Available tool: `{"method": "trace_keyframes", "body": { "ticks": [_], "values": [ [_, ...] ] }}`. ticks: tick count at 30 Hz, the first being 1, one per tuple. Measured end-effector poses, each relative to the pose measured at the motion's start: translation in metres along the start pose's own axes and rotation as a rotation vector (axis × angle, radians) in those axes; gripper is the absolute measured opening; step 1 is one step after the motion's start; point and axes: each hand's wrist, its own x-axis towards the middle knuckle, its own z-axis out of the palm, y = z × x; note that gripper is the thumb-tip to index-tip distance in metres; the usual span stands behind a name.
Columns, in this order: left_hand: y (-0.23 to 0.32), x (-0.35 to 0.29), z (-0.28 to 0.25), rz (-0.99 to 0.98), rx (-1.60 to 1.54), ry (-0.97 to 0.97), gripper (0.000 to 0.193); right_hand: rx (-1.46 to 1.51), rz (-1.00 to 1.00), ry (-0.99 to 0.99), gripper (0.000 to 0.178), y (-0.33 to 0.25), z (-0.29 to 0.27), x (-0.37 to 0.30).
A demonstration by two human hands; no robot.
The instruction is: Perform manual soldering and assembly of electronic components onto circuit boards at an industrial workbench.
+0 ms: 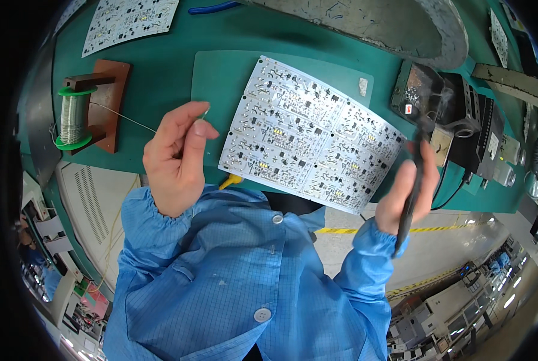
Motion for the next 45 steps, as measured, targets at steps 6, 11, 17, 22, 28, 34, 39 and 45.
{"method": "trace_keyframes", "body": {
  "ticks": [6,11,17,22,28,34,39,45],
  "values": [
    [-0.006,-0.004,-0.004,0.157,0.100,-0.033,0.016,0.128,0.029,0.004,0.036,0.011,0.000,0.004],
    [0.000,-0.006,-0.004,0.123,0.178,-0.110,0.015,0.194,0.026,0.071,0.039,0.013,0.003,-0.003],
    [0.012,-0.006,-0.001,0.106,0.302,-0.137,0.009,0.227,0.119,0.025,0.054,0.003,0.005,-0.037],
    [0.041,-0.010,-0.003,0.440,0.550,-0.067,0.013,0.263,0.138,0.138,0.054,0.001,0.002,-0.059],
    [0.080,-0.034,-0.037,0.503,0.208,0.054,0.021,0.440,0.048,0.282,0.057,-0.037,-0.004,-0.063],
    [0.089,-0.046,-0.058,0.520,-0.308,0.000,0.027,0.518,-0.156,0.384,0.063,-0.060,0.006,-0.048],
    [0.086,-0.056,-0.058,0.276,-0.510,0.059,0.036,0.589,-0.106,0.417,0.065,-0.084,0.003,-0.039],
    [0.091,-0.024,-0.097,-0.109,-0.875,0.104,0.041,0.779,-0.462,0.309,0.061,-0.101,0.000,-0.017]
  ]
}}
